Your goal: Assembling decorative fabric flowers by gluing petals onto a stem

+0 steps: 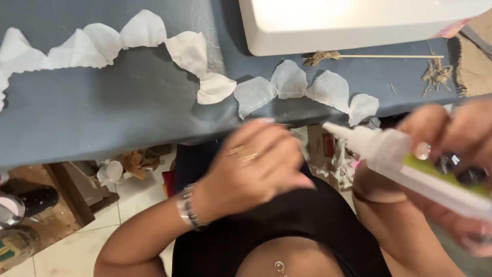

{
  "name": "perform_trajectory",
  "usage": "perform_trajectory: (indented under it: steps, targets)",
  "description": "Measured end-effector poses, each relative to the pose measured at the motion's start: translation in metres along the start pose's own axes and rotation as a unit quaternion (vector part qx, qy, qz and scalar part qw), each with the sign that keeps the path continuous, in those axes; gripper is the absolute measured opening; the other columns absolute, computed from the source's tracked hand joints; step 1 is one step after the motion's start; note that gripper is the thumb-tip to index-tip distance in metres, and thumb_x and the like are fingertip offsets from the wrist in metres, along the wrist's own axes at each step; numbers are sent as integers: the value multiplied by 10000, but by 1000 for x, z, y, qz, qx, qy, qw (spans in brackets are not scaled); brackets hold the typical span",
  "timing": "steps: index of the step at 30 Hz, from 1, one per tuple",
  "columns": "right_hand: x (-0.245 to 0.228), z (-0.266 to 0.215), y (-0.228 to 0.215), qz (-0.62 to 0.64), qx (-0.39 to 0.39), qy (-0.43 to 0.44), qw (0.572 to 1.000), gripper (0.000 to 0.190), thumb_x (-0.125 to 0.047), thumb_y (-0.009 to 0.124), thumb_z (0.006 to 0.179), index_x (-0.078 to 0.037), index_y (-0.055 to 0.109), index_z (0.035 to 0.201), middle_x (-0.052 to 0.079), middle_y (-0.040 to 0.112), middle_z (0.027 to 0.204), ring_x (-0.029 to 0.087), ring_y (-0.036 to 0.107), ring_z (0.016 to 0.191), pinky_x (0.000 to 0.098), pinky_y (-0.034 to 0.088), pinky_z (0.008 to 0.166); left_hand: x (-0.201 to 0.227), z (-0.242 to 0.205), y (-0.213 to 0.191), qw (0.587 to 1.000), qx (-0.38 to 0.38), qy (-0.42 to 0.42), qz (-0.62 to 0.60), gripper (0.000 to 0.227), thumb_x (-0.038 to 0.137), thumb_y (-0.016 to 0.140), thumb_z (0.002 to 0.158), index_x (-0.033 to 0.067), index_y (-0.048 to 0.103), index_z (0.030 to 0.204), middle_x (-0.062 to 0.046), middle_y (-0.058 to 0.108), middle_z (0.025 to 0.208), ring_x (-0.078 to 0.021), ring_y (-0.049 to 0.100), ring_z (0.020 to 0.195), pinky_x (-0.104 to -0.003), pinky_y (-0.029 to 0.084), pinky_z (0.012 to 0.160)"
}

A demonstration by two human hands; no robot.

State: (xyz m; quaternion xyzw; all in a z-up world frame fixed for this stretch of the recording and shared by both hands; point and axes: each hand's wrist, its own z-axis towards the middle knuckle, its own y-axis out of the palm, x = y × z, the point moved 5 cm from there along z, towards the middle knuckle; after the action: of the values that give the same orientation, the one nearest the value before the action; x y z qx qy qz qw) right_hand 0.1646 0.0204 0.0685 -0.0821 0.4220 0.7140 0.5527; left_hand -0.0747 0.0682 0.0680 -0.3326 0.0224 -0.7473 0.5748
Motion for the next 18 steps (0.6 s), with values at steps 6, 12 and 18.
perform_trajectory:
  steps: [6,12,18]
  targets:
    - [77,65,116,-194,-204,-47,958,366,-565,613,988,-228,473,1005,-47,426,940,100,454,687,213,539,591,-36,-34,-51,923,-5,1,385,353,394,606,1094,98,773,998,-25,707,1053,-180,573,1058,-353,536,959]
    - [121,64,116,-186,-126,35,974,495,-615,768,864,-174,545,876,-45,498,803,76,528,645,209,544,530,-52,-50,-53,925,-9,28,379,217,386,668,1099,182,743,1114,41,745,1149,-120,654,1068,-315,462,1041]
    - [139,67,106,-151,-117,32,981,558,-623,806,763,-148,521,822,-34,516,647,112,597,588,227,540,502,-57,-47,-54,904,-9,7,427,119,326,682,1077,255,764,1029,104,739,1140,-51,651,1102,-298,438,1063]
